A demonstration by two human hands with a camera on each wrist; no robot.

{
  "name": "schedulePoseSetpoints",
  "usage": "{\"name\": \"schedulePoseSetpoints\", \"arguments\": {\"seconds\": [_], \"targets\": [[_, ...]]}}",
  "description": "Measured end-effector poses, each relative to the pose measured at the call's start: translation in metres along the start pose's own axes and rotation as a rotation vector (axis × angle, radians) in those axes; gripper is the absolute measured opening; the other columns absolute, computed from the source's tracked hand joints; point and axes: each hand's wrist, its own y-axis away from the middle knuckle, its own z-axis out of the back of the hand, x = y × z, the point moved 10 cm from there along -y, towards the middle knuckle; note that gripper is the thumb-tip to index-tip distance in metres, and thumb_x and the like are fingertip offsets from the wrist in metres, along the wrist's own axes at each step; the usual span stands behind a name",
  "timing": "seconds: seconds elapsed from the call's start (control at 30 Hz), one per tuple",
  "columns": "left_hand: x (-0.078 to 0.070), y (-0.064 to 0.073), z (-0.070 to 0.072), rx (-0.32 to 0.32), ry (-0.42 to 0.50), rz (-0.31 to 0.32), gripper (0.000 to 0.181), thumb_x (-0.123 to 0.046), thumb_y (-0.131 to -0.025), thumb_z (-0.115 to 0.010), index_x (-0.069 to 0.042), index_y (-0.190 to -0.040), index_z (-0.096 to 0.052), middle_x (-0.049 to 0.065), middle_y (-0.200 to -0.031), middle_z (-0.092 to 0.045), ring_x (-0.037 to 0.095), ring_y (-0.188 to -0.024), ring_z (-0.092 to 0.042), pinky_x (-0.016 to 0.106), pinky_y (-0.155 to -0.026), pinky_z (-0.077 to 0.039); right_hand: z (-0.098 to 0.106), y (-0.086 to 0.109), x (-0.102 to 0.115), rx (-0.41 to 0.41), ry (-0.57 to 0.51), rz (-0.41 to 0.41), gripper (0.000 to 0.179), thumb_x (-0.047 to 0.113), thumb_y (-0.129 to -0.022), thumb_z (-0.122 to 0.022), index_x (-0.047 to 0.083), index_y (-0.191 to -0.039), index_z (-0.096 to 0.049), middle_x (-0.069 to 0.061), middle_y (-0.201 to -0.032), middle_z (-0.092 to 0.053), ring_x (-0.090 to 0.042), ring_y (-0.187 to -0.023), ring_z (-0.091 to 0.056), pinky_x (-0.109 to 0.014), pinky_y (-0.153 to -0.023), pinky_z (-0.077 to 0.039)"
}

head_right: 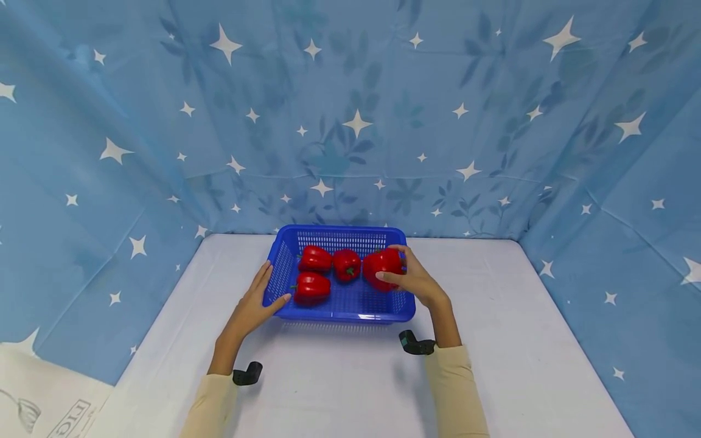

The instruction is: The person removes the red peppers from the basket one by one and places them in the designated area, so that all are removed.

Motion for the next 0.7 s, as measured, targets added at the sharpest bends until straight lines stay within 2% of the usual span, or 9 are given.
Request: {"name": "schedulePoseSetpoints", "arguments": {"seconds": [0.2, 0.37, 0.53, 0.7], "targets": [[-0.001, 0.001, 0.0, 0.001, 0.004, 0.004, 0.102, -0.075, -0.082, -0.054, -0.027, -0.158, -0.007, -0.009, -0.166, 0.001, 0.042, -0.148, -0.023, 0.07, -0.104, -0.034, 0.021, 0.005, -0.003, -0.083, -0.119, 0.068, 0.084, 0.025, -0.089, -0.072, 0.017, -0.15, -0.015, -0.023, -0.151, -0.033, -0.046, -0.132, -0.043, -0.048, -0.09, -0.057], [0.001, 0.001, 0.0, 0.006, -0.003, 0.013, 0.102, -0.076, -0.082, -0.053, -0.027, -0.158, -0.006, -0.009, -0.166, 0.002, 0.043, -0.147, -0.023, 0.071, -0.104, -0.034, 0.035, 0.01, -0.008, -0.153, -0.205, 0.117, 0.079, 0.019, -0.091, -0.069, 0.016, -0.15, -0.015, -0.02, -0.15, -0.035, -0.033, -0.126, -0.05, -0.035, -0.084, -0.059], [0.001, 0.0, 0.0, 0.006, -0.009, 0.009, 0.102, -0.076, -0.081, -0.052, -0.027, -0.158, -0.006, -0.009, -0.166, 0.002, 0.042, -0.148, -0.023, 0.07, -0.103, -0.034, 0.047, 0.014, -0.015, -0.201, -0.241, 0.128, 0.078, 0.017, -0.093, -0.066, 0.015, -0.15, -0.012, -0.019, -0.15, -0.035, -0.016, -0.117, -0.054, -0.028, -0.081, -0.059], [0.001, 0.0, -0.001, 0.006, -0.012, 0.008, 0.102, -0.076, -0.082, -0.052, -0.027, -0.158, -0.006, -0.007, -0.166, 0.001, 0.042, -0.148, -0.023, 0.07, -0.104, -0.033, 0.057, 0.018, -0.022, -0.243, -0.258, 0.128, 0.081, 0.019, -0.093, -0.067, 0.017, -0.15, -0.01, -0.019, -0.153, -0.03, -0.016, -0.119, -0.051, -0.027, -0.081, -0.059]]}}
